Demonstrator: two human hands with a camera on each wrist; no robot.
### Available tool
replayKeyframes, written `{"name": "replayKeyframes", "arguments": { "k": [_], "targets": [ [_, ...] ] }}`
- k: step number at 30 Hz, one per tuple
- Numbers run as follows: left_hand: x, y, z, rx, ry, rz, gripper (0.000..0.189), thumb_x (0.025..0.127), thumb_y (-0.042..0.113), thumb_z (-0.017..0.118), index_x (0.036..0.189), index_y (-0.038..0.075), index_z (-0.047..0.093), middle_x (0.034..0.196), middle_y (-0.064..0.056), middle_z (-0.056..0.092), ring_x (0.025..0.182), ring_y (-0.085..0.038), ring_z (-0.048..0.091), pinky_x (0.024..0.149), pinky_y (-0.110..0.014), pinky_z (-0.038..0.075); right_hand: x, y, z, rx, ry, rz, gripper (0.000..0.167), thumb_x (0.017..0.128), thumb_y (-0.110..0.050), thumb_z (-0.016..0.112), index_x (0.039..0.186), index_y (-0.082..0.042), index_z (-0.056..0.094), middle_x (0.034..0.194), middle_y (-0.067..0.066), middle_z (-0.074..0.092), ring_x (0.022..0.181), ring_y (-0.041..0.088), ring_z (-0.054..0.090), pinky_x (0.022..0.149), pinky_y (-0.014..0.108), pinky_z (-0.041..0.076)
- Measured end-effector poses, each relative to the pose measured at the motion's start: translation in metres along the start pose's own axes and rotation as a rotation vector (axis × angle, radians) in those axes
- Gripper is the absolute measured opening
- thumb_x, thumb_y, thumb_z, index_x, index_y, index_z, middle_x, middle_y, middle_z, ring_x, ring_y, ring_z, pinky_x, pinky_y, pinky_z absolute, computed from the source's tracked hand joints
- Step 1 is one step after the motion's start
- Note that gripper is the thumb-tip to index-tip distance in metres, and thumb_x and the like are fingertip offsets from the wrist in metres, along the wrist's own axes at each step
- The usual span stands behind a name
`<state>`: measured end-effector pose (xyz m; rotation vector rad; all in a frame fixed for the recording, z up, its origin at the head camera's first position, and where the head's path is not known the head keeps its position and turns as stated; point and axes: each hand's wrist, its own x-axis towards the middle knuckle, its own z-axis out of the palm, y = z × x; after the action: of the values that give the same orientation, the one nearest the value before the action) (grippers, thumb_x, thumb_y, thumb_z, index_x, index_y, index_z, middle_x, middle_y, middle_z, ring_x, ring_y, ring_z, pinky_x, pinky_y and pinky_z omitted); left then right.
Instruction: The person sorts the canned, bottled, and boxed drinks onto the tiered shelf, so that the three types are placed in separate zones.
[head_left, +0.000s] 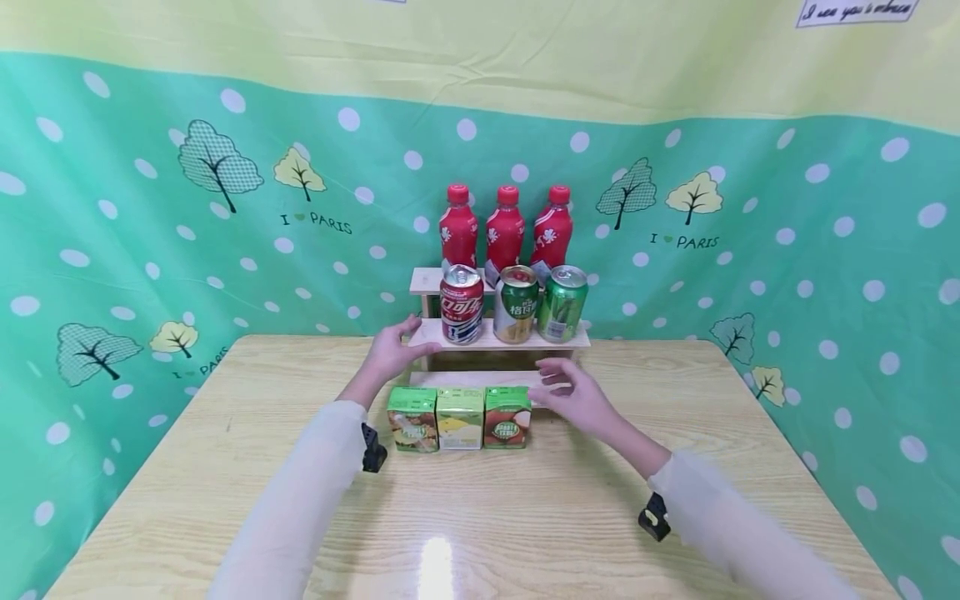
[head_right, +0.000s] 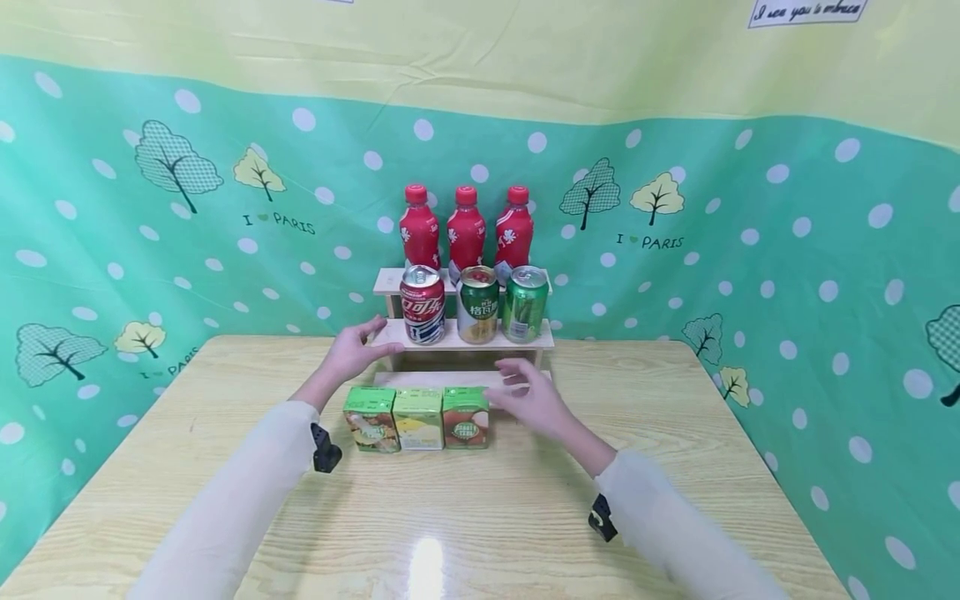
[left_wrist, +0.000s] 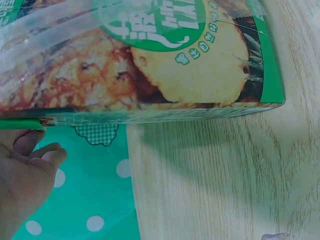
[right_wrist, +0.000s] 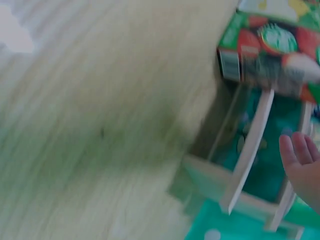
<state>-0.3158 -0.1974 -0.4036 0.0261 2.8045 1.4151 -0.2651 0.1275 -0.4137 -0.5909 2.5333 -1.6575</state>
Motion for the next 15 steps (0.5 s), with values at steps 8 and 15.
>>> {"name": "replayKeyframes", "arguments": {
  "k": [8,15],
  "targets": [
    [-0.001,0.001,0.000,-0.007,0.000,-0.018,0.084,0.078,0.047,0.071,0.144,0.009,0.036,0.155,-0.007,0.021,0.144,-0.029,0.019,0.117,-0.045,0.022,-0.005,0.002,0.033,-0.035,-0.128,0.036,0.071,0.075,-0.033,0.078,0.135,-0.016,0.046,0.131,0.005,0.053,0.110,0.025,0.057,0.093,0.039,0.051],
    [0.000,0.000,0.000,-0.003,0.001,-0.007,0.083,0.079,0.047,0.071,0.144,0.008,0.035,0.155,-0.007,0.022,0.144,-0.029,0.019,0.117,-0.046,0.022,-0.003,0.003,0.045,-0.091,-0.131,-0.031,0.067,0.076,-0.028,0.078,0.134,-0.015,0.048,0.137,-0.003,0.050,0.126,0.019,0.047,0.100,0.039,0.044]
  ]
}}
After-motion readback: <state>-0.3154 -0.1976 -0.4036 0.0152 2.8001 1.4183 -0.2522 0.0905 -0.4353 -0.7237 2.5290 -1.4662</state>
